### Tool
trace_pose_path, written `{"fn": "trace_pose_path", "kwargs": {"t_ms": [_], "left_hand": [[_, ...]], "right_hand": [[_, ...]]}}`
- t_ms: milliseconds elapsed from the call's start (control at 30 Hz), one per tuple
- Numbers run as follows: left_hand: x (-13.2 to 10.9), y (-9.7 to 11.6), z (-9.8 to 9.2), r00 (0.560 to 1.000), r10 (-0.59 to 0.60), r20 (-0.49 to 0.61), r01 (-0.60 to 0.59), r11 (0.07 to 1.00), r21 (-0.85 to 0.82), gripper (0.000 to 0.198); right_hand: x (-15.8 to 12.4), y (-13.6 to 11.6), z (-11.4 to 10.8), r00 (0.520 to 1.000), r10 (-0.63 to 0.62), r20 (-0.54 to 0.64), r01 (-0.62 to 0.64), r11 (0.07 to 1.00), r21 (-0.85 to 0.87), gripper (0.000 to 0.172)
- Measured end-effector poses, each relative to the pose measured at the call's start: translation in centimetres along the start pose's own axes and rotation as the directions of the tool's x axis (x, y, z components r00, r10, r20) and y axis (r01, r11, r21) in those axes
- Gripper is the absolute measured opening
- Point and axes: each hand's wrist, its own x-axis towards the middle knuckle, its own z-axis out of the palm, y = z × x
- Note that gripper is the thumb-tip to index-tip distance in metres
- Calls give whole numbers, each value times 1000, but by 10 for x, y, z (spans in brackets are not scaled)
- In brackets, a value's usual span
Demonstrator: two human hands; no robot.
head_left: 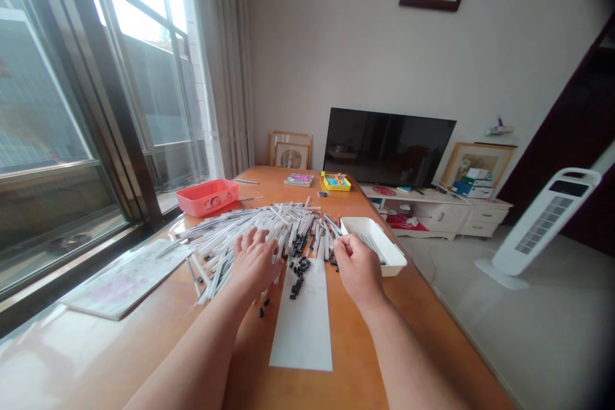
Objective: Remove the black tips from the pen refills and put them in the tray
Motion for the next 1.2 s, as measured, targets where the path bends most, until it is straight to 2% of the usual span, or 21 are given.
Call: {"fn": "trace_pose_path", "kwargs": {"t_ms": [233, 600, 867, 1033, 1200], "left_hand": [[4, 2, 18, 999, -30, -32, 32, 995, 93, 12], [5, 8, 15, 998, -13, -54, 18, 995, 95, 12], [7, 7, 20, 998, -1, -66, 12, 987, 162, 13], [7, 5, 12, 995, -34, -96, 45, 992, 117, 14], [6, 9, -2, 990, -70, -124, 69, 998, -14, 14]], "right_hand": [[0, -3, -1, 1000, -2, 0, 2, 1000, 8, 24], [0, -2, -1, 1000, -12, -3, 12, 1000, 13, 26], [0, -2, -1, 1000, -11, 8, 11, 1000, -4, 26], [-1, -3, -1, 1000, -9, 29, 9, 1000, -5, 25], [-1, -2, 4, 999, -16, 52, 15, 1000, 12, 22]]}}
